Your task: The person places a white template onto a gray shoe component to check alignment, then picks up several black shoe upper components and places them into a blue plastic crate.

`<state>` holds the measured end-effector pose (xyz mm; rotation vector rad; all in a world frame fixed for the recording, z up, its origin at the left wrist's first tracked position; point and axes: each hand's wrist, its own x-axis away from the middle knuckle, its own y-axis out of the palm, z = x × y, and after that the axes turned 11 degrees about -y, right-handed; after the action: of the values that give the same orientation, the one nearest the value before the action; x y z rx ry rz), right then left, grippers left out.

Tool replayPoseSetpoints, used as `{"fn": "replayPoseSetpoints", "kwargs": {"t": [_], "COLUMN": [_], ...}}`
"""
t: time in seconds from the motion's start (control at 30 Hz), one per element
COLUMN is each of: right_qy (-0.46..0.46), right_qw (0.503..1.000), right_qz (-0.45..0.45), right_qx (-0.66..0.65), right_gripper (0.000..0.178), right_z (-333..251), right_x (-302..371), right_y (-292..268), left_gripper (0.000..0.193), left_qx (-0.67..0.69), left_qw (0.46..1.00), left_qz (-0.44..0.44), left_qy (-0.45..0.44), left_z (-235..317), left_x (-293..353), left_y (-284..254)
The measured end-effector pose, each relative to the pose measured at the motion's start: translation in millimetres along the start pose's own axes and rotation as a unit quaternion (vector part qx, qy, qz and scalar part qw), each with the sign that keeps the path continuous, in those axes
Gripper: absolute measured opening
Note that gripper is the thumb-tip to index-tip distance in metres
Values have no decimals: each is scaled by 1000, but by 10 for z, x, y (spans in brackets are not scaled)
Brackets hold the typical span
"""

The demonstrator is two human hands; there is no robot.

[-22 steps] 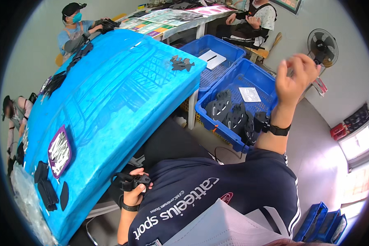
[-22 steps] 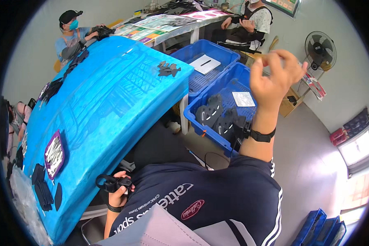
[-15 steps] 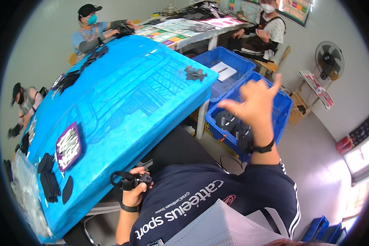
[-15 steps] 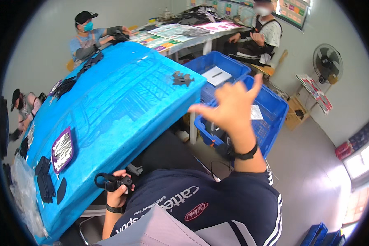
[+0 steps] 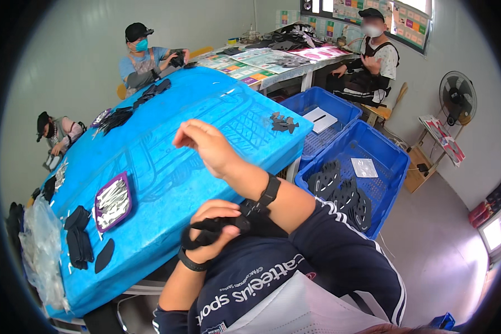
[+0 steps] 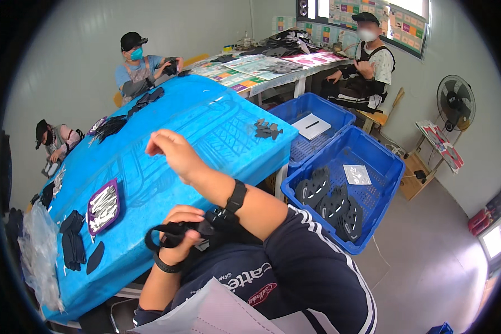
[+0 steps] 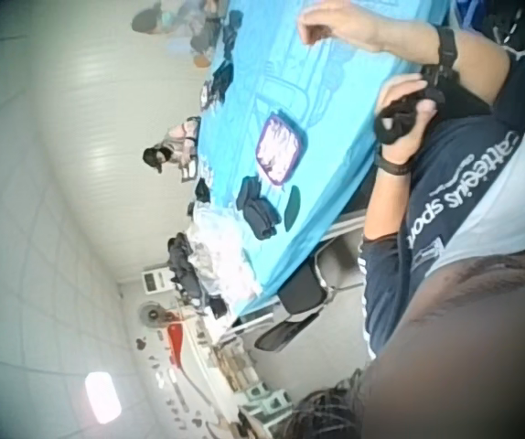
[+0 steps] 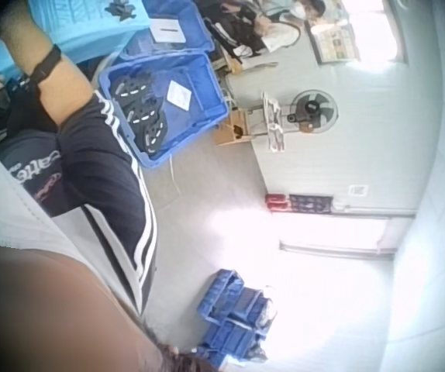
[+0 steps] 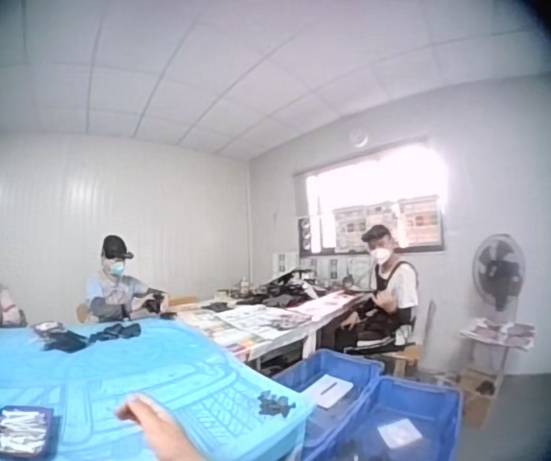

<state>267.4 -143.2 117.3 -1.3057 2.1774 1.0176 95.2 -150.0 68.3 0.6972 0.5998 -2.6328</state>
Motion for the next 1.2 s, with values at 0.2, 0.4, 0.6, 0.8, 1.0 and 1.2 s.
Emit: {"fn": "replayPoseSetpoints", "kwargs": {"t": [0.2,0.4,0.6,0.8,1.0,1.2], "right_qy": [34,110,111,155,163,54], "right_qw": [996,987,989,981,983,976], "right_qz": [70,107,84,111,76,207], "right_qx": [31,52,53,39,33,51], "right_gripper": [26,27,23,22,23,19], "right_z": [168,290,456,495,490,583], "right_x": [374,526,549,689,731,502], "right_y": [-365,-656,-726,-762,-668,-680], "left_gripper": [26,52,100,122,123,41], "left_qx": [141,-270,-384,-5,-410,-267], "left_qw": [921,814,770,849,766,922], "left_qz": [302,385,333,406,401,279], "left_qy": [-203,-341,-386,-339,-290,24], "left_z": [-876,-1785,-2006,-1910,-1428,-659], "left_x": [-193,-355,-209,-234,-301,-168], "left_y": [-1037,-2109,-2019,-1819,-1387,-523]}}
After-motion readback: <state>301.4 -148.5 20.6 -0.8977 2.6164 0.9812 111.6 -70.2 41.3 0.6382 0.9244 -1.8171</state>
